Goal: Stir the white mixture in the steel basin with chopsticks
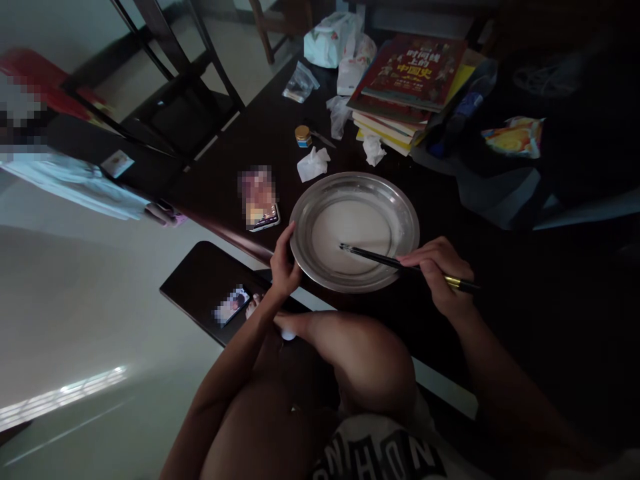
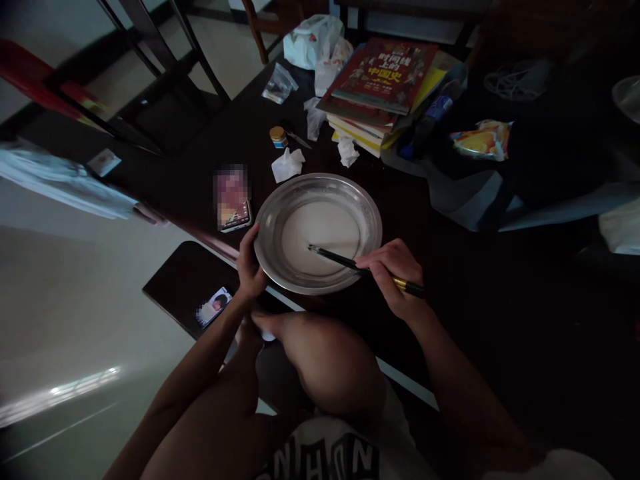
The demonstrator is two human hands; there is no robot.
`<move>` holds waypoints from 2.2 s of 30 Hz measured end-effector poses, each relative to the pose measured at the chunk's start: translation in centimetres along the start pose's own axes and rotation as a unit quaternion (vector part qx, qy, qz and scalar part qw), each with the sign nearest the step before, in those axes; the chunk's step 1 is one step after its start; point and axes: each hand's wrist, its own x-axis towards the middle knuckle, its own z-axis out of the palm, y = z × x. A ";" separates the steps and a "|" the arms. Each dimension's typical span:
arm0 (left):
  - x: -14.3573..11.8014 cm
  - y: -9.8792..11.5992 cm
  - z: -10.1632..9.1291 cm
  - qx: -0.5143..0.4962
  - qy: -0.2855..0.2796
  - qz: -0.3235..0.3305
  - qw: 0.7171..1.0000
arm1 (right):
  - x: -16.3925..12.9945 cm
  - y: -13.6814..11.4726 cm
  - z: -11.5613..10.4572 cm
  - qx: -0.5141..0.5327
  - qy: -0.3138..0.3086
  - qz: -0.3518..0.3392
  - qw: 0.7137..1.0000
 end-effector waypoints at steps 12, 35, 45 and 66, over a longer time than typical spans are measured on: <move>-0.1 -0.3 0.2 -0.009 0.008 0.000 1.000 | 0.0 0.1 0.1 0.007 -0.014 -0.006 1.000; 0.0 -0.2 0.1 0.017 0.002 -0.002 1.000 | 0.0 0.1 -0.1 -0.009 -0.033 0.000 0.999; 0.0 0.0 0.2 -0.005 0.001 0.002 1.000 | 0.8 0.3 0.2 -0.007 -0.013 0.023 1.000; 0.8 4.2 -2.0 -0.004 0.122 -0.022 0.992 | 6.2 0.2 -1.6 0.002 -0.061 0.067 0.996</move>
